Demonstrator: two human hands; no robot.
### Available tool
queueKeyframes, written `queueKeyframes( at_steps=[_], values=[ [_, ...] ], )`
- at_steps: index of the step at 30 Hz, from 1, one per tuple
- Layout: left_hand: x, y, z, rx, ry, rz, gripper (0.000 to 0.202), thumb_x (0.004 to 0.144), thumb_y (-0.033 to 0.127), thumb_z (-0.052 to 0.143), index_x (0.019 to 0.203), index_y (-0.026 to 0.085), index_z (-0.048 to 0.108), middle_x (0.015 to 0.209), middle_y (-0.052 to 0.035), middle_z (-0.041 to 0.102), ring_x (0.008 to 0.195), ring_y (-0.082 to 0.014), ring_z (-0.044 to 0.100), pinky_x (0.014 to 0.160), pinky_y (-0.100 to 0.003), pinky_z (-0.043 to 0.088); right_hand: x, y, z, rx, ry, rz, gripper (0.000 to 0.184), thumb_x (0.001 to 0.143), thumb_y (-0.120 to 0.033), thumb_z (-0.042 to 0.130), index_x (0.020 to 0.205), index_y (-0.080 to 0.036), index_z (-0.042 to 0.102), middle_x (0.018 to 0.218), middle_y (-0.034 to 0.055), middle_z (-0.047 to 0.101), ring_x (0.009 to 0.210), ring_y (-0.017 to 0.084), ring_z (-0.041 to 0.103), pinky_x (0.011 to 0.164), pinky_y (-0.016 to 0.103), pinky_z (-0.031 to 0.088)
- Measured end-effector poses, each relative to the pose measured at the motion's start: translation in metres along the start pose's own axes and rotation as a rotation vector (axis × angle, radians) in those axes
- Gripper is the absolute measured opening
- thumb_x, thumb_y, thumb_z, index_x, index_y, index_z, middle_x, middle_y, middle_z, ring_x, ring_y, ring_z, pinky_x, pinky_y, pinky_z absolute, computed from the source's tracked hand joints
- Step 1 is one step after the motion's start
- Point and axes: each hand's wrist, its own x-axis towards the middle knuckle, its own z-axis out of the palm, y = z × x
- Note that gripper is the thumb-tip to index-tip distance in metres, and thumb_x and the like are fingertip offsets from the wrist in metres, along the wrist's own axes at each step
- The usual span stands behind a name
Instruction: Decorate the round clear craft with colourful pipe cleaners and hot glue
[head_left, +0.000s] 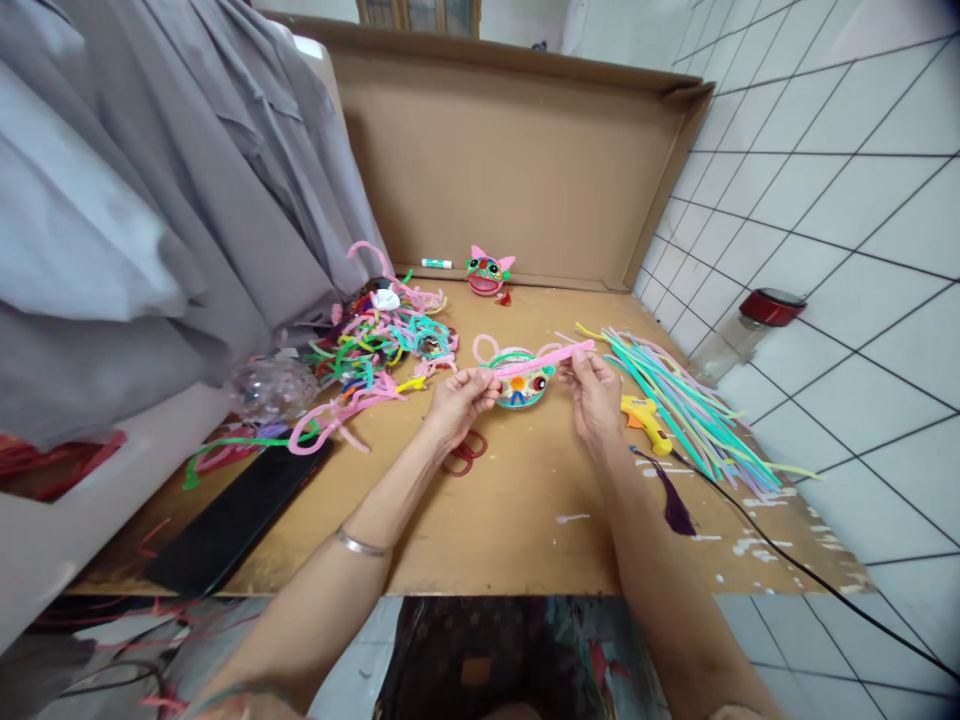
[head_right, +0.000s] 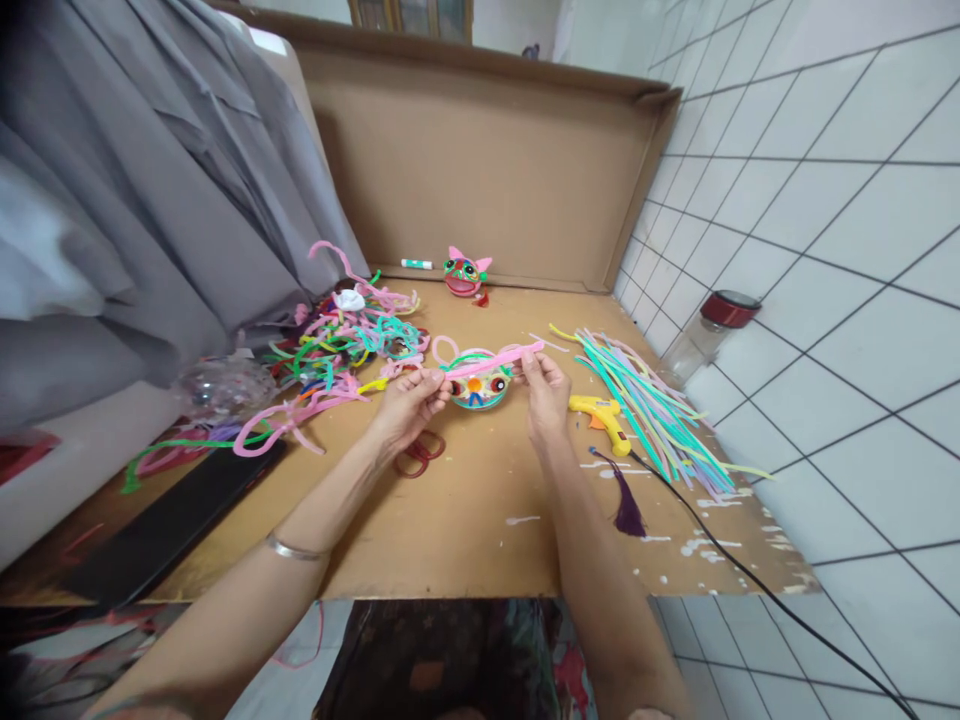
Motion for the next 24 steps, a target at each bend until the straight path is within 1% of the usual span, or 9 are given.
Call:
queueKeyframes(
  at_steps=[4,9,12,15,17,19,20,22,24],
  values=[
    [-0.008,-0.01,0.009,-0.001,-0.035,-0.074,0.029,0.063,0.031,0.084,0.068,0.013,0.062,0.063,-0.0003,0.066,0.053,-0.0048,0.059,0.052,-0.014,0.048,-0.009,0.002,0.007,-0.037,-0.028,0.019,0.04,0.071,-0.061,0.065,0.075,-0.021,0.064,0.081,0.0038,0.069,0.072,0.016,0.06,0.066,0.028,0.049],
    [-0.016,-0.016,0.012,0.15,-0.179,-0.128,0.039,0.059,0.044,0.084,0.074,0.013,0.065,0.068,-0.0034,0.068,0.055,-0.0094,0.061,0.05,-0.019,0.049,-0.016,-0.001,0.009,0.055,-0.134,0.091,0.038,0.071,-0.06,0.065,0.076,-0.023,0.06,0.061,-0.001,0.06,0.061,0.015,0.056,0.062,0.028,0.047],
    [-0.018,-0.01,0.009,0.372,-0.164,0.09,0.039,0.069,0.052,0.076,0.074,0.014,0.066,0.068,-0.0037,0.067,0.054,-0.0102,0.058,0.049,-0.02,0.045,-0.013,-0.008,0.0,0.05,-0.242,0.095,0.037,0.073,-0.059,0.064,0.073,-0.022,0.06,0.05,-0.0059,0.047,0.05,0.011,0.047,0.057,0.026,0.042],
    [-0.018,0.0,0.005,0.523,0.01,0.429,0.029,0.078,0.045,0.069,0.08,0.016,0.068,0.071,-0.0021,0.066,0.059,-0.0096,0.055,0.057,-0.02,0.044,-0.011,-0.011,-0.008,-0.111,-0.418,0.108,0.039,0.073,-0.058,0.066,0.07,-0.02,0.063,0.048,-0.0064,0.045,0.048,0.009,0.041,0.053,0.024,0.036],
    [-0.018,0.007,0.003,0.563,0.075,0.553,0.027,0.08,0.04,0.068,0.095,0.018,0.069,0.075,-0.0019,0.067,0.062,-0.0107,0.055,0.06,-0.021,0.043,-0.011,-0.011,-0.011,-0.238,-0.527,0.11,0.041,0.075,-0.059,0.064,0.071,-0.018,0.065,0.049,-0.0062,0.045,0.048,0.009,0.039,0.051,0.023,0.032],
    [-0.017,0.012,0.002,0.608,0.058,0.589,0.03,0.081,0.037,0.067,0.105,0.02,0.068,0.077,-0.0017,0.066,0.063,-0.0117,0.054,0.06,-0.022,0.042,-0.013,-0.011,-0.011,-0.326,-0.617,0.09,0.042,0.077,-0.058,0.061,0.071,-0.018,0.067,0.051,-0.0061,0.045,0.049,0.009,0.039,0.051,0.022,0.03],
    [-0.017,0.015,0.001,0.642,0.033,0.589,0.027,0.081,0.036,0.067,0.103,0.02,0.07,0.075,-0.0015,0.065,0.062,-0.0119,0.053,0.06,-0.022,0.041,-0.014,-0.012,-0.01,-0.355,-0.652,0.079,0.041,0.079,-0.057,0.061,0.072,-0.017,0.068,0.052,-0.0059,0.045,0.05,0.009,0.04,0.051,0.022,0.03],
    [-0.016,0.018,0.001,0.718,-0.025,0.57,0.017,0.08,0.034,0.067,0.085,0.019,0.072,0.066,-0.0004,0.061,0.06,-0.0121,0.05,0.06,-0.022,0.038,-0.016,-0.013,-0.008,-0.395,-0.684,0.068,0.038,0.08,-0.054,0.06,0.072,-0.018,0.069,0.052,-0.0058,0.045,0.051,0.009,0.04,0.05,0.022,0.03],
    [-0.015,0.021,-0.001,0.763,-0.066,0.547,0.022,0.08,0.035,0.066,0.066,0.018,0.068,0.057,0.0008,0.054,0.056,-0.0114,0.045,0.057,-0.023,0.035,-0.017,-0.015,-0.007,-0.407,-0.668,0.069,0.037,0.08,-0.053,0.061,0.072,-0.018,0.069,0.052,-0.0055,0.046,0.051,0.009,0.041,0.05,0.022,0.031]
  ],
)
